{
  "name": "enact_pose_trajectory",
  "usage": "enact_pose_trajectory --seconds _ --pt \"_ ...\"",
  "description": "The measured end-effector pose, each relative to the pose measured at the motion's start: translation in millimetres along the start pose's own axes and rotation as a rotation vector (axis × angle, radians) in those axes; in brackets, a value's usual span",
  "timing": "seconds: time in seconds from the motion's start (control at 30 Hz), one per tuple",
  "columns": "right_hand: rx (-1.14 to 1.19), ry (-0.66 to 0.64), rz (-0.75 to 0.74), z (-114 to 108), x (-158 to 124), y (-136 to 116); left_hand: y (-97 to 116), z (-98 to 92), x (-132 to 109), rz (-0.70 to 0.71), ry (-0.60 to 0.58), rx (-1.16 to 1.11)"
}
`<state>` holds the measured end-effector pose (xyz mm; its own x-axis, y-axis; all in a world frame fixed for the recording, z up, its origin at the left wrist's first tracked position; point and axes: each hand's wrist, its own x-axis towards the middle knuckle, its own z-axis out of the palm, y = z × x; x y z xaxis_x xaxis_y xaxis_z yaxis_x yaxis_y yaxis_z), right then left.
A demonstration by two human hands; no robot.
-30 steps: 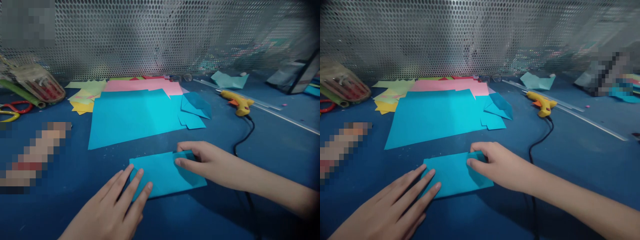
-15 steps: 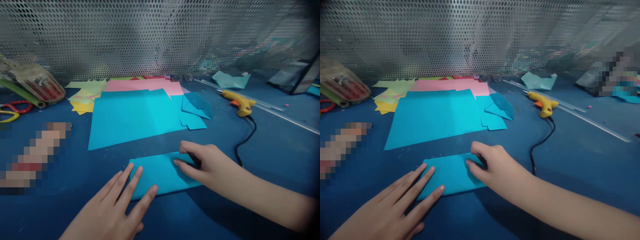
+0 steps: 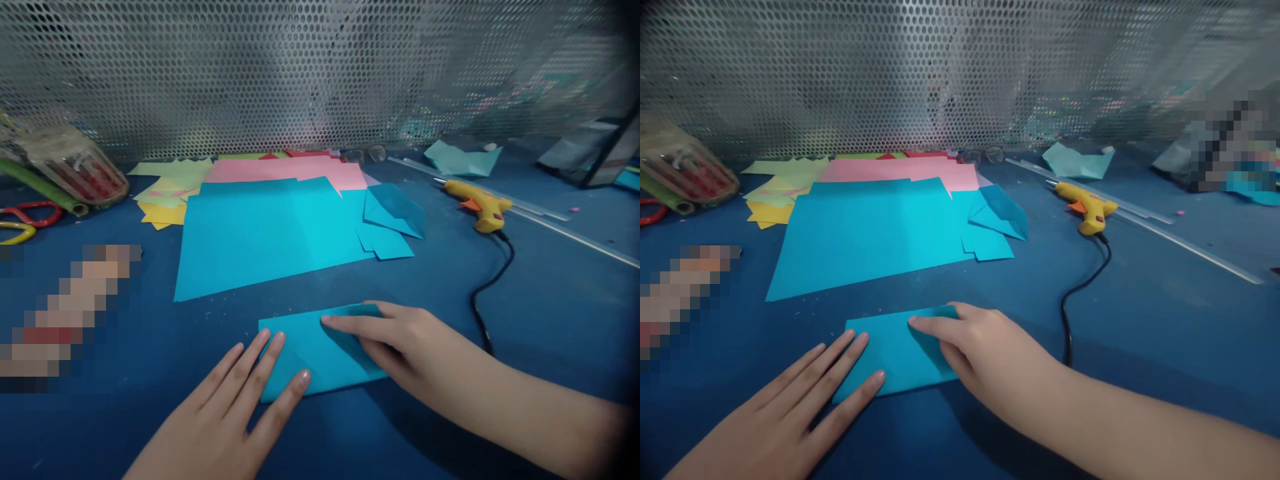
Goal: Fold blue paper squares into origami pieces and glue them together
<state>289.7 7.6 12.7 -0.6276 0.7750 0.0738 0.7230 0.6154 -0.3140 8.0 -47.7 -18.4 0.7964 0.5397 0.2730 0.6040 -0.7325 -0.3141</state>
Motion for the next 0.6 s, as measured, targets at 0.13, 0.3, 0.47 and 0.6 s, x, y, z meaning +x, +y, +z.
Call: enact_pose_trajectory --seconds 0.13,0.3,0.47,0.6 --pt "-0.040 0.015 0.006 1.5 0.0 -1.8 -2.5 0.1 -0.6 -0.008 -0.019 -0.043" --pt "-0.113 0.034 -0.044 2.2 -1.2 -3.6 -3.0 -1.9 0.2 0.032 -0.034 -0.032" --pt "-0.318 0.194 -0.105 7.8 -3.5 -8.7 -2.4 -3.9 3.5 0.012 0.006 -0.024" --pt "-0.369 0.222 -0.111 11.2 -3.1 -10.7 -5.0 -4.7 4.5 0.053 -0.004 -0.016"
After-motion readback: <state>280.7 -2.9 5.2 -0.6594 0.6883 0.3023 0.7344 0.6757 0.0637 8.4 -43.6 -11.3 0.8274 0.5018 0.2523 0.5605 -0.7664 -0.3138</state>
